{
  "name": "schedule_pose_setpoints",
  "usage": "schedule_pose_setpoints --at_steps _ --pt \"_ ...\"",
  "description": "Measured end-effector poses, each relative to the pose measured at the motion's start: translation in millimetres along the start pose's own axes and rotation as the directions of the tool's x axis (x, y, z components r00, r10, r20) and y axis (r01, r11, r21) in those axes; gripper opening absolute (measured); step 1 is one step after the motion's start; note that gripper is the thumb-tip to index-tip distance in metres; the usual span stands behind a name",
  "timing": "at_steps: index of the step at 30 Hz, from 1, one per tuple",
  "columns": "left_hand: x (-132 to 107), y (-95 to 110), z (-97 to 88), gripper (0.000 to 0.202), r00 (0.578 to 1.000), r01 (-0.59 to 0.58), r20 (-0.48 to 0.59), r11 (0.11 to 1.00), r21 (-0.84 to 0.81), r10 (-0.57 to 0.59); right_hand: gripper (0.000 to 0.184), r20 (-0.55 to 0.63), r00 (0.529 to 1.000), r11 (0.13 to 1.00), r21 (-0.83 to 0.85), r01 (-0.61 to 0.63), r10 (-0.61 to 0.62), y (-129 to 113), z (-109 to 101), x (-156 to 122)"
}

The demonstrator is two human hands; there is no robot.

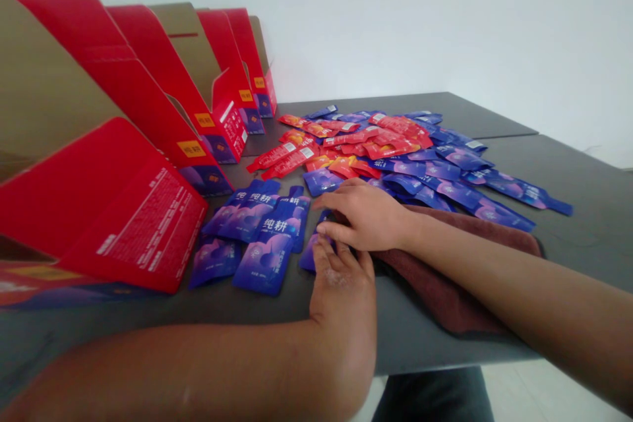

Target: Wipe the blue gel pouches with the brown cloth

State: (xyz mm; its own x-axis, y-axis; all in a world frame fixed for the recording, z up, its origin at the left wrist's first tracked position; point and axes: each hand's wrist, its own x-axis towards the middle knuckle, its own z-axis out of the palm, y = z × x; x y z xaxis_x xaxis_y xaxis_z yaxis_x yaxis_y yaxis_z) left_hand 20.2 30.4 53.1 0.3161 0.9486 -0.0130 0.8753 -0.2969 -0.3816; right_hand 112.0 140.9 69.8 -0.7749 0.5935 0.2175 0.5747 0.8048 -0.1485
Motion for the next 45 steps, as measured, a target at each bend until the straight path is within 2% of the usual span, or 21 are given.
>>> schedule_pose_setpoints --at_steps 4,10,21,28,31,36,39,42,45 --pt "-1.4 0.1 2.4 0.048 0.999 0.022 -0.023 0.999 -0.040 -0.023 0.041 -0.002 0.996 0.991 -0.098 -0.088 0.088 1.1 -0.4 0.4" --pt "-1.9 -0.6 2.7 0.048 0.999 -0.038 0.015 0.999 -0.035 0.039 0.037 -0.021 0.980 0.971 -0.137 -0.197 0.196 7.1 -1.1 0.3" --pt "0.4 -0.1 3.1 0.046 1.000 -0.016 -0.013 1.000 0.023 0.017 0.036 -0.013 1.000 0.996 0.087 0.000 0.001 1.8 0.1 -0.5" --pt "0.3 -1.6 -0.2 0.045 1.000 0.002 -0.006 1.000 0.027 -0.002 0.036 -0.003 0.999 0.993 0.105 0.046 -0.046 0.5 0.0 -0.5" --pt "0.5 -1.5 1.0 0.046 1.000 0.001 -0.007 1.000 -0.003 -0.001 0.038 -0.007 1.000 0.999 0.041 0.001 0.000 0.8 0.7 0.0" --pt "-1.4 -0.3 3.7 0.048 1.000 -0.024 -0.018 1.000 -0.006 0.024 0.040 -0.024 0.985 0.981 -0.088 -0.172 0.170 5.6 0.6 0.8" --pt "-1.9 -0.5 2.8 0.048 0.999 -0.037 0.003 0.999 0.014 0.037 0.041 -0.042 0.972 0.961 -0.145 -0.233 0.230 8.8 0.5 1.6" --pt "-1.4 -0.9 2.3 0.048 0.999 -0.043 0.008 0.999 0.030 0.043 0.040 -0.034 0.971 0.959 -0.149 -0.240 0.237 9.6 0.5 2.0" --pt "-0.8 -0.6 3.0 0.048 0.999 -0.038 -0.006 0.999 0.026 0.038 0.039 -0.013 0.980 0.977 -0.083 -0.198 0.197 8.1 0.0 1.6"
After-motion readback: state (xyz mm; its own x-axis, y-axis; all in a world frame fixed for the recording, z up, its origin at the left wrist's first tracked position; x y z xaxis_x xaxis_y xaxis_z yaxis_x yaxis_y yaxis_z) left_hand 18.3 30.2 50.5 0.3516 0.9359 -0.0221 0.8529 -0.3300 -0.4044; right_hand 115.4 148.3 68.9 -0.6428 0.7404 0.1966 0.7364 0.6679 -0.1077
